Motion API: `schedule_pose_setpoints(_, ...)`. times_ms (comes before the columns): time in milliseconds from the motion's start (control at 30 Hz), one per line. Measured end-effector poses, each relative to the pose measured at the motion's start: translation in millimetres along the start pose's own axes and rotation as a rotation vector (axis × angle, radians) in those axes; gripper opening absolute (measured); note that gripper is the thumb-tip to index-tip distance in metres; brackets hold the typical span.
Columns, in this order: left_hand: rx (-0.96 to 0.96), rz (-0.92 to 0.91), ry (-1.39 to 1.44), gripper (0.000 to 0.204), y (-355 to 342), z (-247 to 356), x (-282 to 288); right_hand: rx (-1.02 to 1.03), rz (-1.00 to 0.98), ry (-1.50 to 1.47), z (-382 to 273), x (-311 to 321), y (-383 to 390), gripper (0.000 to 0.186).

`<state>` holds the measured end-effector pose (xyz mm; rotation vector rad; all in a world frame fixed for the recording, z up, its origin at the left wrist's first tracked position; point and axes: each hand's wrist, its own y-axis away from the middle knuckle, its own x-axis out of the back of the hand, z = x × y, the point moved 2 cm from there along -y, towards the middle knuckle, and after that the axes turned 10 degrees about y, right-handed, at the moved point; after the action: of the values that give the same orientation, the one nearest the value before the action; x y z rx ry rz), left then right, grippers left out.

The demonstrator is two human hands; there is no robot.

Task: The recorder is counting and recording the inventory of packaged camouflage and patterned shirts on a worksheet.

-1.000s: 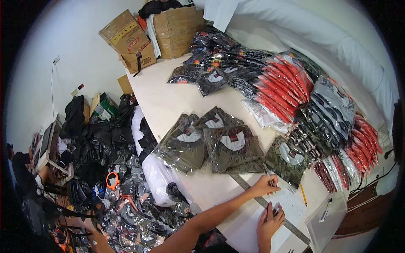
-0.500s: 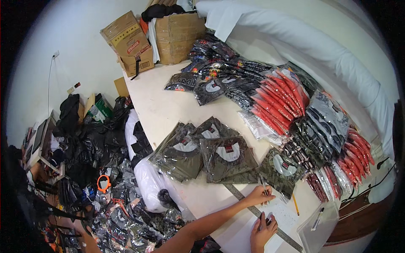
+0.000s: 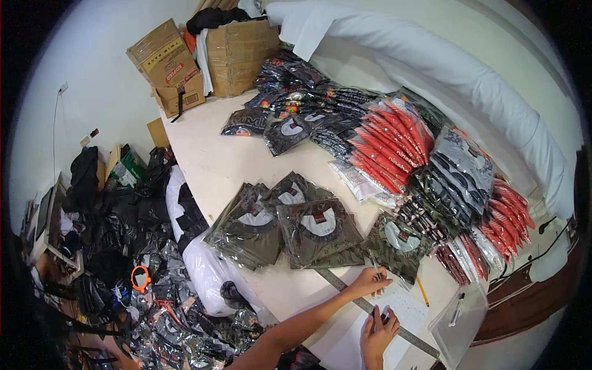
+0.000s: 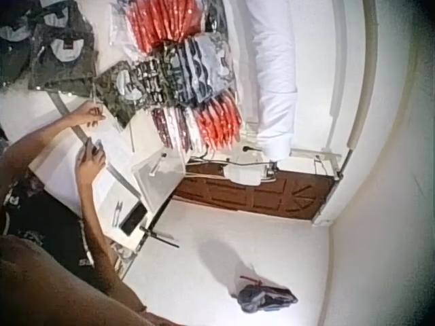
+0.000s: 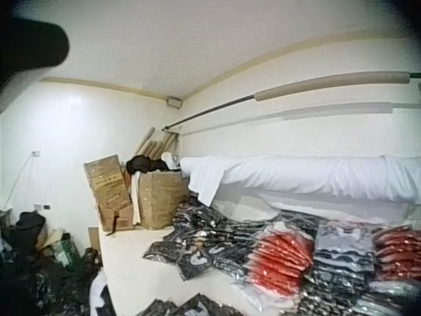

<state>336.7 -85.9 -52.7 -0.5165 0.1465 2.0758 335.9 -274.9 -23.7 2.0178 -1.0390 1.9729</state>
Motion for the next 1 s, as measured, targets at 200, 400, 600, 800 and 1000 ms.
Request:
schedule_pose_setpoints(200, 0.086, 0.017, 0.058, 0.026, 3, 10, -2, 0.015, 0.005, 0.005, -1, 4, -4, 0.035)
schedule_pose_setpoints(400, 0.067, -0.001, 0.04, 0.023, 1, 5, 2, -0.005, 0.017, -0.007, -3, 7, -5, 0.034)
schedule_pose_setpoints(600, 0.116, 0.023, 0.059, 0.021, 4, 4, 2, -0.016, 0.03, -0.014, 0, 4, 2, 0.033)
schedule_pose_setpoints(800, 0.117, 0.036, 0.067, 0.021, 8, 7, 1, -0.011, 0.077, -0.024, 0, 5, 4, 0.032)
schedule_pose_setpoints(1000, 0.071, 0.098, 0.153, 0.018, 7, 3, 19, -0.023, 0.097, -0.067, -3, 6, -7, 0.031)
